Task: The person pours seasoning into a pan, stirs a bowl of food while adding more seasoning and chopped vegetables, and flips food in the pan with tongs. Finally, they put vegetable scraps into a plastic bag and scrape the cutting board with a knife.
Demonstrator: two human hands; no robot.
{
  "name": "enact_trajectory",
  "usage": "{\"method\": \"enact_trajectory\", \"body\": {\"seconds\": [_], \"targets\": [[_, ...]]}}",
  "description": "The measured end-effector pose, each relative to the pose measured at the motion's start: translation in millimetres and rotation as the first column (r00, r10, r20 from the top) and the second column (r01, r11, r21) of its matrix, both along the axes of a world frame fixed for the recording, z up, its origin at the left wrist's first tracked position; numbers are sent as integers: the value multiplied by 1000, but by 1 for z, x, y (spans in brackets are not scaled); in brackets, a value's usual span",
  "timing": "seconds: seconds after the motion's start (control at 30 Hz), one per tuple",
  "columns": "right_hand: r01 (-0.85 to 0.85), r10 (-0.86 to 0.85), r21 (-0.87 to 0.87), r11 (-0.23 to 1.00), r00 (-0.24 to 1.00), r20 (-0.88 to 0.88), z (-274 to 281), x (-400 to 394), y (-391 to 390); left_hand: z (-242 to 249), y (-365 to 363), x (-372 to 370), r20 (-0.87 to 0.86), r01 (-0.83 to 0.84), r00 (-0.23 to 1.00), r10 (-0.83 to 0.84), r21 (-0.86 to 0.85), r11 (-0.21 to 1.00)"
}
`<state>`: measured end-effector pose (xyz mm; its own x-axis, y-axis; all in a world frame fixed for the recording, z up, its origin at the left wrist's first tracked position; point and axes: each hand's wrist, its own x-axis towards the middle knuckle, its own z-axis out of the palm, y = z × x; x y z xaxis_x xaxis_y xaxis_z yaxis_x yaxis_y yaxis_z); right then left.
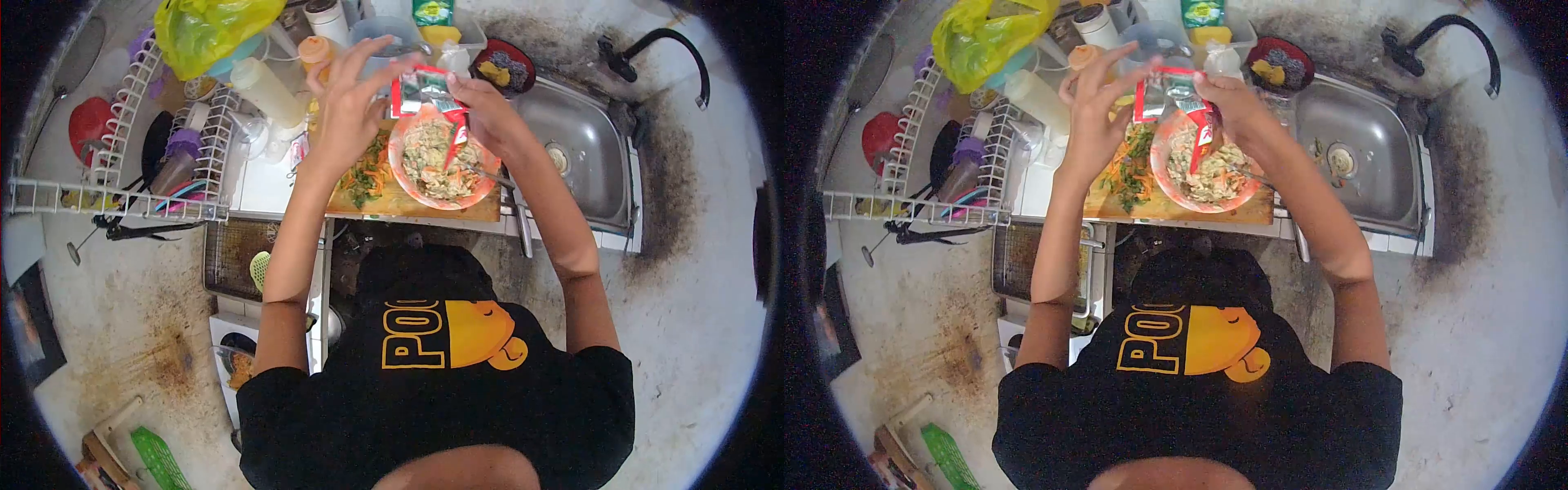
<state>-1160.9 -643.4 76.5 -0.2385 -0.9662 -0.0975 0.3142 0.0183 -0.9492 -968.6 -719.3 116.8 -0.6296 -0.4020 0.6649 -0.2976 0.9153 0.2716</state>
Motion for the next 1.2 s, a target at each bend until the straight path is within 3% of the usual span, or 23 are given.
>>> {"method": "enact_trajectory", "body": {"seconds": [0.07,0.2,0.23,0.4,0.47,0.5,0.57,0.67,0.73,0.8,0.87,0.93,1.07,1.13,1.2], "targets": [[-179,141,175,968,967,212,15,15,1,1,-3,10,-18,0,1000,-1,-38,999],[-420,372,61,905,854,363,12,32,-4,8,-4,36,116,42,993,-34,-66,997],[-372,331,104,922,900,284,15,40,-4,11,-3,42,157,32,987,-24,-49,998],[-431,379,126,893,874,304,15,70,-17,26,-9,71,229,-33,973,34,-7,999],[-525,425,83,847,763,487,9,77,-23,39,-10,80,282,-87,956,81,9,996],[-594,423,153,790,708,566,8,77,-28,45,-10,84,363,-135,924,123,10,991],[-580,400,150,801,704,587,2,88,-33,53,-14,93,490,-180,855,169,-26,983],[-553,409,53,831,674,615,-8,104,-37,46,-26,105,544,-204,825,154,33,978],[-736,554,-17,677,494,671,-17,103,-41,32,-36,110,549,-220,819,167,33,975],[-731,527,35,682,524,669,-34,104,-50,23,-39,110,671,-361,721,170,154,920],[-667,489,211,715,692,531,-33,100,-48,9,-40,112,607,-323,775,179,136,937],[-648,502,245,721,733,460,-41,91,-52,9,-37,106,689,-370,704,173,148,917],[-514,441,370,774,857,268,-34,88,-48,-8,-46,110,597,-357,771,222,115,927],[-509,455,367,779,861,228,-26,86,-46,0,-44,107,727,-459,642,245,109,882],[-499,462,364,786,866,192,-23,86,-45,-8,-48,109,723,-454,648,237,117,883]]}}
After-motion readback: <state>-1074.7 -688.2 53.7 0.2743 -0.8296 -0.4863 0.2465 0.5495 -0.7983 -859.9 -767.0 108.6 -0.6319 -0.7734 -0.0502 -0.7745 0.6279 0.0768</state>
